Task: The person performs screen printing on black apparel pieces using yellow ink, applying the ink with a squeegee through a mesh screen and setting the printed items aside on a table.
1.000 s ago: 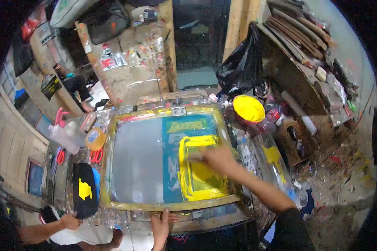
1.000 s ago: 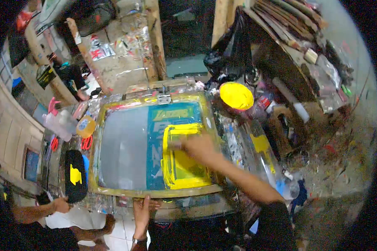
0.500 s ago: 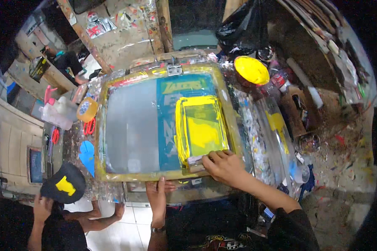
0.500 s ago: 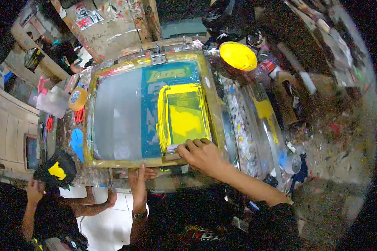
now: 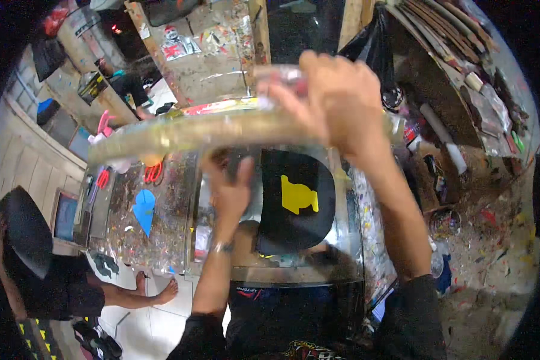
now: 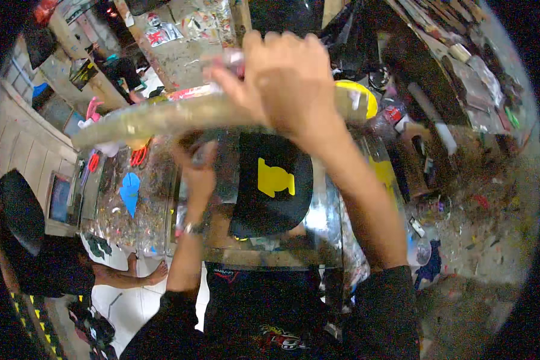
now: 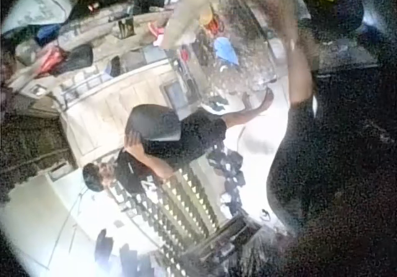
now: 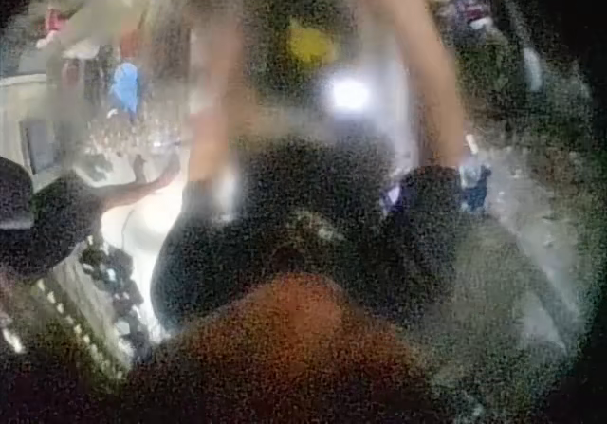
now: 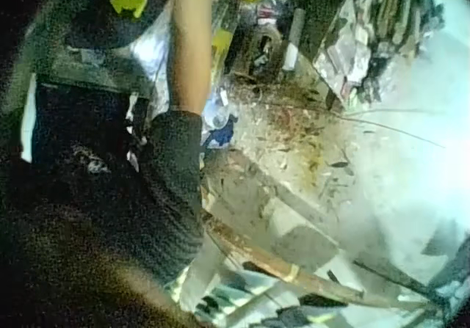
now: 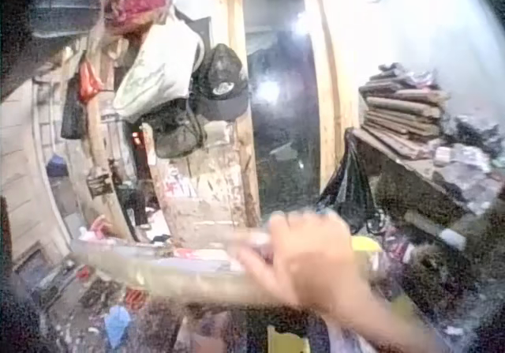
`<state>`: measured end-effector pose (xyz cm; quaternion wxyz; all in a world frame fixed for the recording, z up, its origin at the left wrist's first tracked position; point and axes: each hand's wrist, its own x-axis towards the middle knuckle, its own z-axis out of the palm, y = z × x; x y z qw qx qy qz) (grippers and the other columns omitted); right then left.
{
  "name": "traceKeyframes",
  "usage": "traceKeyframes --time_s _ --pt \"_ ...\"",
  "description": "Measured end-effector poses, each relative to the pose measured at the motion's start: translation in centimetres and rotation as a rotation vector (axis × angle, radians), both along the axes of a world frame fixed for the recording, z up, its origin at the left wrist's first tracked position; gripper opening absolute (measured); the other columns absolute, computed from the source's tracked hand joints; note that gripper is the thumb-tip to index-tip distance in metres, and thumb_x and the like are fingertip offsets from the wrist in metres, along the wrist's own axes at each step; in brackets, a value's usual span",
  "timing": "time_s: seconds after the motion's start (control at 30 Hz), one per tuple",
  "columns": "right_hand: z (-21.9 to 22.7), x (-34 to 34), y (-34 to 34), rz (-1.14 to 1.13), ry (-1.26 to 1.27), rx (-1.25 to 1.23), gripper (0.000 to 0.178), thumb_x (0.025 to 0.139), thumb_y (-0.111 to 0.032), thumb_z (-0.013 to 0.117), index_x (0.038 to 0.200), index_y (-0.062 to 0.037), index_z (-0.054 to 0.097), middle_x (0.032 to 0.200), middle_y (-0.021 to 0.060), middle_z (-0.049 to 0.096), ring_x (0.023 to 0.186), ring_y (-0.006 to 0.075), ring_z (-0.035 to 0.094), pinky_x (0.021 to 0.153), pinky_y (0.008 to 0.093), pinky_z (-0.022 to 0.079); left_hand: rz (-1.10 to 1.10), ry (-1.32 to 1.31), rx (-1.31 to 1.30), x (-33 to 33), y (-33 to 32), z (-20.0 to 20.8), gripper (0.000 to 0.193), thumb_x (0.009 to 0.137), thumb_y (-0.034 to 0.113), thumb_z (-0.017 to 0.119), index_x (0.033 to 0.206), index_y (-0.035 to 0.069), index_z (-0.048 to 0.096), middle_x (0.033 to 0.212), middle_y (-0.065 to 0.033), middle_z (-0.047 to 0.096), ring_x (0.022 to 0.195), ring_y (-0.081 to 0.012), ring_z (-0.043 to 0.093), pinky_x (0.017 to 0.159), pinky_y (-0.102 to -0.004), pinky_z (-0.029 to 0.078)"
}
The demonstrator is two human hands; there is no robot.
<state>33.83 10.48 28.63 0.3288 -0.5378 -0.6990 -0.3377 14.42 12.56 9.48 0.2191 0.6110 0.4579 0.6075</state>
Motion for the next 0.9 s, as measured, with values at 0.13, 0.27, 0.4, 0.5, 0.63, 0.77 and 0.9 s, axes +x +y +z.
traceKeyframes --time_s 0.13,0.27,0.4,0.5,0.63,0.77,0.9 --pt "6.4 -0.6 2.5 0.083 0.101 -0.273 0.069 0.087 -0.071 0.048 0.079 -0.0048 0.067 0.071 0.0147 0.064 0.063 0.0283 0.063 0.059 0.0427 0.052 0.410 0.884 -0.043 0.0 4.9 -10.5 0.075 0.088 0.050 0.066 0.129 -0.009 0.044 0.134 -0.0284 0.045 0.125 -0.0489 0.040 0.110 -0.0487 0.031" --pt "8.8 -1.5 3.9 -0.008 0.114 -0.602 0.068 0.095 -0.067 0.039 0.057 -0.0127 0.054 0.050 0.0002 0.050 0.047 0.0105 0.050 0.046 0.0287 0.045 0.225 0.615 -0.171 -3.9 0.2 -12.0 0.042 0.099 0.032 0.056 0.117 -0.006 0.051 0.124 -0.0267 0.050 0.117 -0.0424 0.047 0.100 -0.0478 0.038" --pt "9.1 -0.1 6.0 -0.080 0.102 -0.333 0.064 0.089 -0.073 0.046 0.057 -0.0175 0.048 0.053 -0.0037 0.043 0.049 0.0064 0.043 0.042 0.0259 0.036 0.351 -0.020 -0.386 -15.7 -5.6 -7.8 0.027 0.102 0.020 0.050 0.104 -0.007 0.051 0.102 -0.0249 0.057 0.101 -0.0369 0.056 0.090 -0.0470 0.041" --pt "9.3 0.2 6.0 -0.212 0.230 -0.309 0.064 0.085 -0.076 0.051 0.058 -0.0175 0.050 0.054 -0.0053 0.043 0.047 0.0065 0.040 0.043 0.0258 0.032 0.947 0.480 0.114 -27.7 -5.2 -4.8 0.036 0.103 0.027 0.049 0.105 -0.008 0.058 0.104 -0.0256 0.061 0.102 -0.0403 0.057 0.095 -0.0489 0.041" --pt "10.9 -1.2 7.3 -0.165 0.114 -0.371 0.070 0.086 -0.078 0.048 0.053 -0.0164 0.048 0.052 -0.0056 0.041 0.045 0.0062 0.038 0.042 0.0261 0.031 0.775 0.685 -0.055 -33.0 -5.7 0.2 0.050 0.096 0.026 0.058 0.130 -0.009 0.047 0.131 -0.0278 0.049 0.120 -0.0411 0.046 0.104 -0.0482 0.036" --pt "8.4 -0.4 9.4 -0.125 -0.015 -0.266 0.071 0.090 -0.075 0.043 0.050 -0.0156 0.048 0.050 -0.0034 0.043 0.048 0.0055 0.043 0.050 0.0296 0.039 0.209 0.658 -0.053 -14.4 -7.2 0.7 0.074 0.088 0.034 0.067 0.144 -0.002 0.034 0.150 -0.0242 0.030 0.134 -0.0401 0.031 0.113 -0.0467 0.026" --pt "10.5 0.2 9.0 0.052 0.079 -0.452 0.069 0.092 -0.072 0.041 0.051 -0.0169 0.049 0.051 -0.0013 0.045 0.051 0.0054 0.047 0.057 0.0301 0.044 -0.356 1.157 -0.141 -4.5 -9.9 -4.3 0.106 0.078 0.062 0.070 0.155 0.007 0.022 0.159 -0.0287 0.012 0.149 -0.0413 0.011 0.121 -0.0489 0.014"
